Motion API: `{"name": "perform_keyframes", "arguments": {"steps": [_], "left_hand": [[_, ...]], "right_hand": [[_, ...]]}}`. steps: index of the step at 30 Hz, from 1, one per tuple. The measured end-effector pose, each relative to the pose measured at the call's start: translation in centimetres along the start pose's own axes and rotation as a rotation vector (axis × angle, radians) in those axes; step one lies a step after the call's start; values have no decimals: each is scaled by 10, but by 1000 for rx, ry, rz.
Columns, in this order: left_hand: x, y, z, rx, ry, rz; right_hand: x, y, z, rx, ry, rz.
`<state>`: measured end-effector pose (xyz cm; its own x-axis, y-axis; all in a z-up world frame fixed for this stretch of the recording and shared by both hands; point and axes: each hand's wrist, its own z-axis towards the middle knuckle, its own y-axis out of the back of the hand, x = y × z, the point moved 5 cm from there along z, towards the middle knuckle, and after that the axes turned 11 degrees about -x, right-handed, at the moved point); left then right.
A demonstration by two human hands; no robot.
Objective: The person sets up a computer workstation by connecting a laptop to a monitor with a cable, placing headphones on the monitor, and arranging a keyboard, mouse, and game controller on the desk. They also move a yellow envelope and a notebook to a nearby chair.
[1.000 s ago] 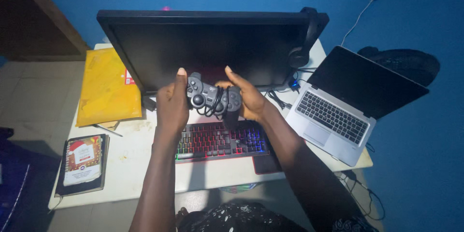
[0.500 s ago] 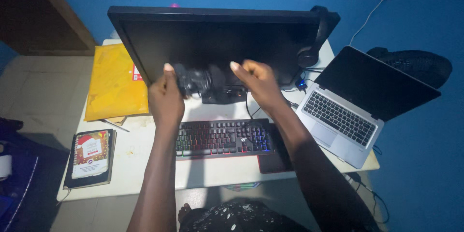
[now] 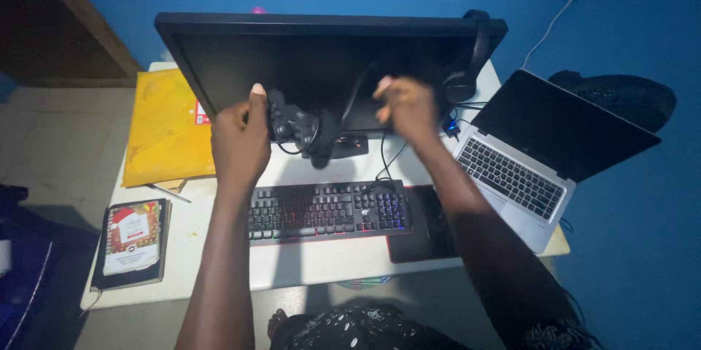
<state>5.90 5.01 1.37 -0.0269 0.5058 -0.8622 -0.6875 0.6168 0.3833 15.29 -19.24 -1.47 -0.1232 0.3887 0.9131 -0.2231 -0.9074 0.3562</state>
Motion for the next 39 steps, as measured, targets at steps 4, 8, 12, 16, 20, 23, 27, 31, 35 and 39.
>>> {"name": "perform_keyframes", "arguments": {"steps": [4,8,12,16,20,23,27,31,35,39], "left_hand": [[10,10,0,-232,-116,-56],[26,15,11,-351,-1,-188],[27,9,16,-156,198,-547],[10,2,10,20,256,-641],[-5,-7,3,178,230,-591],[-12,-12,-1,271,195,-585],[-10,-6,-1,249,157,-474],[1,6,2,140,153,-337],[10,15,6,11,169,-377],[13,15,6,4,224,-494]], "right_hand": [[13,36,-6,-131,213,338],[-21,31,-45,-74,226,171],[-62,3,-59,255,207,-261],[-62,-22,-51,249,207,-134],[-31,-51,-40,461,-123,663],[-8,-65,-49,706,-460,1059],[-1,-69,-44,594,-490,778],[5,-37,-17,244,-187,581],[7,-6,-29,348,-17,873],[-15,-13,-66,478,249,-65]]}}
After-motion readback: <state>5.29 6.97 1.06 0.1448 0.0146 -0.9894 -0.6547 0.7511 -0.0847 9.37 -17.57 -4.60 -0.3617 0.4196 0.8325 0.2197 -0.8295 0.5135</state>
